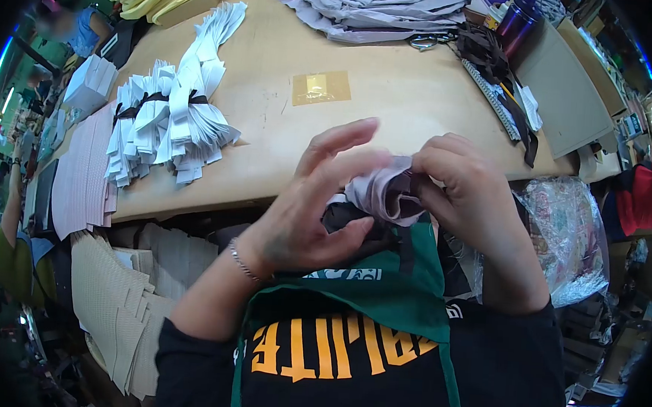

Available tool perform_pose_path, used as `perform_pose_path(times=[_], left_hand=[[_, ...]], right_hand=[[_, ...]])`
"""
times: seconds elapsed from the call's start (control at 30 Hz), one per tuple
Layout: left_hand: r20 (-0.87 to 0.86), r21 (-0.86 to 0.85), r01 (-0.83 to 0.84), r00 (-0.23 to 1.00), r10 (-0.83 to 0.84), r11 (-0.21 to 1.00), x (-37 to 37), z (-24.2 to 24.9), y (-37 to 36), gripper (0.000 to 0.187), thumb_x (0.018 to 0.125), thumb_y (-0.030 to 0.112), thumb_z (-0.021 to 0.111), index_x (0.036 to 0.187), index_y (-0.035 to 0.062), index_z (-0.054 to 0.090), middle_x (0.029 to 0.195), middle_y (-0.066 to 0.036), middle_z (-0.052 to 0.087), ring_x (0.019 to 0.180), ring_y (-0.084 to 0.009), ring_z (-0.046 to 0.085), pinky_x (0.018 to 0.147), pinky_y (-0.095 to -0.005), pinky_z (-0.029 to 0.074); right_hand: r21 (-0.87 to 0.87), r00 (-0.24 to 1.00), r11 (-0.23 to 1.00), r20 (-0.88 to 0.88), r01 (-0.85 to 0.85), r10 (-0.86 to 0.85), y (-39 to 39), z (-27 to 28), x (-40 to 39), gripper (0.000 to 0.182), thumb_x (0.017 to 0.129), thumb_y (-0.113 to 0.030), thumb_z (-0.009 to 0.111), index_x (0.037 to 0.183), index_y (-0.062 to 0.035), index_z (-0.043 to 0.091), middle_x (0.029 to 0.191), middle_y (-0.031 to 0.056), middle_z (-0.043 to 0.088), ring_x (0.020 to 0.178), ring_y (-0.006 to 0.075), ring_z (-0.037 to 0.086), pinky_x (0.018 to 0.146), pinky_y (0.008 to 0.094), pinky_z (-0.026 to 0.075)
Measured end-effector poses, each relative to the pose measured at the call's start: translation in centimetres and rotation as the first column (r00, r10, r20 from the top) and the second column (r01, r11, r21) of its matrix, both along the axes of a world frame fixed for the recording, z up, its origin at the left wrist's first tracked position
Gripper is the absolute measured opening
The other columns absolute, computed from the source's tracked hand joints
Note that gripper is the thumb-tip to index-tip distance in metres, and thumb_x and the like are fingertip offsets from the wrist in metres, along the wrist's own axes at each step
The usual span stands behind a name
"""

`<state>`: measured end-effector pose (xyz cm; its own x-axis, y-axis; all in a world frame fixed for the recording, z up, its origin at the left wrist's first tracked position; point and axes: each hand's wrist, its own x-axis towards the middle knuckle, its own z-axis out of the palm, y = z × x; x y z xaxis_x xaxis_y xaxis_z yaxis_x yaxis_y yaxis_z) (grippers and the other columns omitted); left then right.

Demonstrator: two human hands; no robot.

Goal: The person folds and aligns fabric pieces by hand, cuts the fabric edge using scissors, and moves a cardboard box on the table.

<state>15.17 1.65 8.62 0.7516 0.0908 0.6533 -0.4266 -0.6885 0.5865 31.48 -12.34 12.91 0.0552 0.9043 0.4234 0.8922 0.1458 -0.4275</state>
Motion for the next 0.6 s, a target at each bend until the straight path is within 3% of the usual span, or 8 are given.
perform_pose_path(times=[0.1,0.13,0.23,0.27,0.37,0.47,0.57,0.6], left_hand=[[-0.176,-0.145,-0.047,0.984,0.021,0.988,0.0,-2.4,-1.9,0.089,0.064,0.021,0.08,0.137,0.0027,0.032,0.135,-0.022,0.037,0.128,-0.0358,0.035,0.106,-0.0413,0.031],[-0.172,-0.122,-0.102,0.982,0.08,0.987,0.4,-2.8,-2.7,0.09,0.064,0.025,0.082,0.135,0.0018,0.032,0.131,-0.021,0.041,0.123,-0.0357,0.041,0.104,-0.0432,0.033],[-0.151,-0.132,-0.189,0.974,0.169,0.973,1.8,-4.1,-3.6,0.085,0.065,0.024,0.082,0.132,0.0019,0.035,0.123,-0.019,0.048,0.114,-0.0347,0.048,0.098,-0.0436,0.037],[-0.126,-0.095,-0.208,0.972,0.196,0.973,2.4,-4.7,-3.4,0.082,0.067,0.014,0.082,0.132,0.0012,0.035,0.115,-0.016,0.049,0.107,-0.03,0.053,0.089,-0.0366,0.046],[-0.18,-0.208,-0.128,0.98,0.09,0.97,2.5,-7.0,-3.0,0.071,0.069,0.01,0.08,0.127,0.0023,0.041,0.112,-0.013,0.053,0.104,-0.0246,0.056,0.087,-0.0335,0.047],[-0.133,-0.59,0.004,0.986,-0.102,0.807,2.5,-7.8,-3.7,0.069,0.068,0.018,0.079,0.126,0.0047,0.043,0.11,-0.018,0.058,0.099,-0.0323,0.059,0.087,-0.0369,0.047],[-0.485,-0.5,-0.084,0.852,-0.198,0.862,1.4,-8.1,-2.5,0.063,0.069,0.017,0.076,0.123,0.0045,0.045,0.104,-0.017,0.061,0.096,-0.0284,0.061,0.087,-0.0333,0.048],[-0.518,-0.453,-0.078,0.834,-0.191,0.888,1.0,-7.8,-2.1,0.062,0.07,0.015,0.075,0.123,0.005,0.045,0.102,-0.017,0.062,0.094,-0.0283,0.062,0.085,-0.033,0.048]], right_hand=[[-0.003,0.998,1.0,0.053,0.031,-0.031,-0.1,0.2,-0.1,0.012,0.067,-0.002,0.063,0.076,-0.0028,0.056,0.071,0.0094,0.056,0.072,0.0293,0.056,0.067,0.0388,0.045],[0.014,0.997,0.999,0.074,0.031,-0.032,-0.1,0.2,-0.2,0.012,0.066,-0.002,0.063,0.076,-0.003,0.056,0.071,0.009,0.056,0.072,0.029,0.056,0.067,0.0386,0.045],[0.065,0.99,0.997,0.135,0.03,-0.038,-0.1,0.7,-0.4,0.012,0.065,-0.002,0.064,0.075,-0.0034,0.057,0.071,0.0081,0.056,0.072,0.0283,0.056,0.066,0.038,0.045],[0.079,0.988,0.996,0.145,0.04,-0.051,-0.2,0.9,-0.4,0.012,0.065,-0.003,0.064,0.075,-0.0036,0.057,0.071,0.0078,0.056,0.072,0.0281,0.056,0.066,0.0378,0.045],[0.129,0.982,0.99,0.17,0.055,-0.076,-0.2,0.9,-0.2,0.012,0.064,-0.002,0.064,0.074,-0.0044,0.057,0.07,0.0076,0.056,0.071,0.0274,0.056,0.064,0.0371,0.046],[0.163,0.984,0.981,0.126,0.101,-0.123,-0.3,1.0,0.3,0.012,0.064,-0.001,0.063,0.073,-0.0051,0.057,0.07,0.0077,0.056,0.07,0.0268,0.056,0.062,0.0366,0.046],[0.141,0.993,0.983,-0.003,0.117,-0.118,-0.2,1.9,1.8,0.009,0.07,0.001,0.063,0.078,-0.0022,0.06,0.073,0.0093,0.059,0.07,0.0261,0.06,0.062,0.0331,0.048],[0.134,0.992,0.984,-0.063,0.118,-0.11,-0.2,2.0,2.7,0.009,0.071,0.002,0.062,0.08,-0.0011,0.061,0.074,0.0092,0.06,0.07,0.0245,0.061,0.062,0.0319,0.048]])
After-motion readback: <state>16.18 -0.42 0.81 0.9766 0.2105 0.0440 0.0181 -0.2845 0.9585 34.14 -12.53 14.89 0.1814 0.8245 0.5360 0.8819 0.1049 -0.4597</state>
